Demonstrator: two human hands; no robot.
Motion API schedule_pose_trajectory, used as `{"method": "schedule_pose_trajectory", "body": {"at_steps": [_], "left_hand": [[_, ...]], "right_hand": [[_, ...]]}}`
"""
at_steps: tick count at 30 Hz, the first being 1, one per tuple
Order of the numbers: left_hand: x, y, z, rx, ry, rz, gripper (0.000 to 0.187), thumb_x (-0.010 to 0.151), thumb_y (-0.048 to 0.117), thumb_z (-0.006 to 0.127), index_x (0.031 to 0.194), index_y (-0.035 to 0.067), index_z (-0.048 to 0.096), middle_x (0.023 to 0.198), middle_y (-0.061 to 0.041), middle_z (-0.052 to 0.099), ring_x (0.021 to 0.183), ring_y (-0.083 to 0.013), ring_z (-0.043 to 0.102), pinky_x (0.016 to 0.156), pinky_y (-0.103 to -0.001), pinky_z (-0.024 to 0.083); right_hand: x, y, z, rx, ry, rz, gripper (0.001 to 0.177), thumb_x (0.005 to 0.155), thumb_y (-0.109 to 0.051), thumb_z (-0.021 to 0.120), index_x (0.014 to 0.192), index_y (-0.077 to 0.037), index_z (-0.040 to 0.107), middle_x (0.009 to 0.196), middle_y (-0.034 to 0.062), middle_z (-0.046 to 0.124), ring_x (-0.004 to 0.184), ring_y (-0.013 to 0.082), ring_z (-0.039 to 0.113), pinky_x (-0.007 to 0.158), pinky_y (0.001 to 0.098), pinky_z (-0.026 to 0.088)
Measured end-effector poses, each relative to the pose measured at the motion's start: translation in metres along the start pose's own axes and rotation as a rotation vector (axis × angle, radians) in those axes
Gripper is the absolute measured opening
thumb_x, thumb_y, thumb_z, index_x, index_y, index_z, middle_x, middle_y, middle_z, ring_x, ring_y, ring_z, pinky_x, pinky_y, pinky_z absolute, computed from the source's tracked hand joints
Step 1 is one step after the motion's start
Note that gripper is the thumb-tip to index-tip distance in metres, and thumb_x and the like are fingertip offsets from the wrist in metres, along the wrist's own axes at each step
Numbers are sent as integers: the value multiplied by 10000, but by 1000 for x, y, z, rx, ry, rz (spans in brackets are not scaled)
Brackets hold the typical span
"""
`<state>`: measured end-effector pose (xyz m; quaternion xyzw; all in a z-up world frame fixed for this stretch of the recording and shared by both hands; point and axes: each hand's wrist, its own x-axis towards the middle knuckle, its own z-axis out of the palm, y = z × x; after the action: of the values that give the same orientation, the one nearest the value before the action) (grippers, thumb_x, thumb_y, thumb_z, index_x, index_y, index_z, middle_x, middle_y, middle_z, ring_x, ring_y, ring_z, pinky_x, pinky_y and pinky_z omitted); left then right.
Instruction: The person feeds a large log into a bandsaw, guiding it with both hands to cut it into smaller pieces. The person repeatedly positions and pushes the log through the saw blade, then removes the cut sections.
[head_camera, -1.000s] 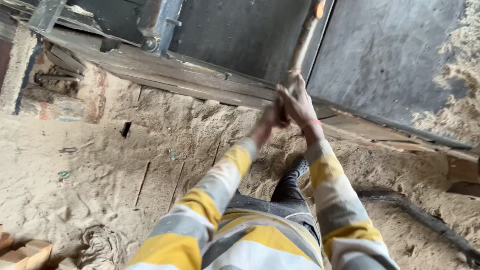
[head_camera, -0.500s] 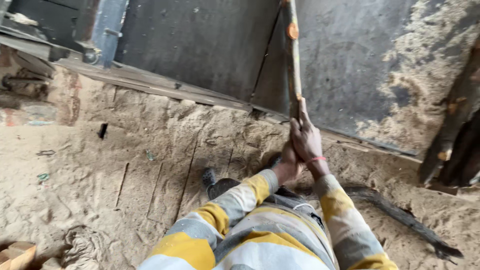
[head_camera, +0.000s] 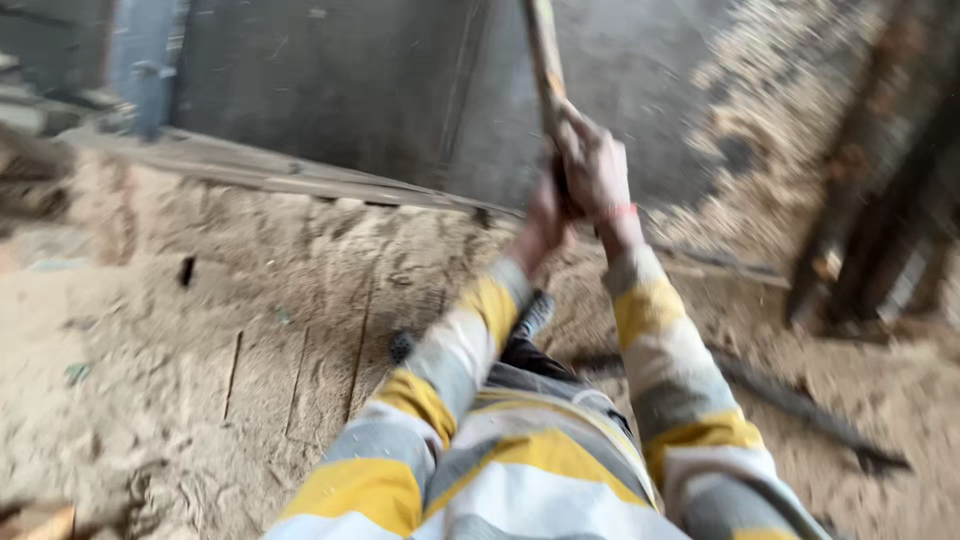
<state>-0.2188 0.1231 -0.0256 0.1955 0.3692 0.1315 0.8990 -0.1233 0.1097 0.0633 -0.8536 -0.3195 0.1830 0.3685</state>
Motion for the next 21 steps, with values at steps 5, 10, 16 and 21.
{"method": "schedule_pose_trajectory", "body": {"at_steps": [5,10,16,21], "left_hand": [[63,68,44,229,-71,321,620,1014,581,521,1370,73,534,1059,37,486,980,-167,597,790,-340,528],[85,111,71,828,118,861,606,1022,562,588,1268,8,582,907,50,444,867,-191,589,685,-348,510],[4,0,38,816,-221,719,603,996,511,608,1101,-75,706,885,-247,782,1071,-349,796,1167,-443,561],[-73,-4,28,1147,-260,305,899,895,602,550,1526,-32,461,1415,-282,466,1233,-374,553,962,-523,558]], "right_hand": [[-11,92,-95,-207,436,-70,315,1025,-340,684,1222,-103,750,1200,191,742,1075,332,721,914,442,573],[-59,223,-186,-569,466,273,694,930,-235,753,1532,-46,463,1374,307,496,1135,491,629,907,542,548],[-35,281,-216,-644,212,585,1109,776,-401,871,1571,64,252,1123,374,624,1020,501,634,906,513,522],[-32,234,-247,-70,74,608,663,865,-342,812,1379,42,641,1179,173,703,1037,286,680,908,436,564]]}}
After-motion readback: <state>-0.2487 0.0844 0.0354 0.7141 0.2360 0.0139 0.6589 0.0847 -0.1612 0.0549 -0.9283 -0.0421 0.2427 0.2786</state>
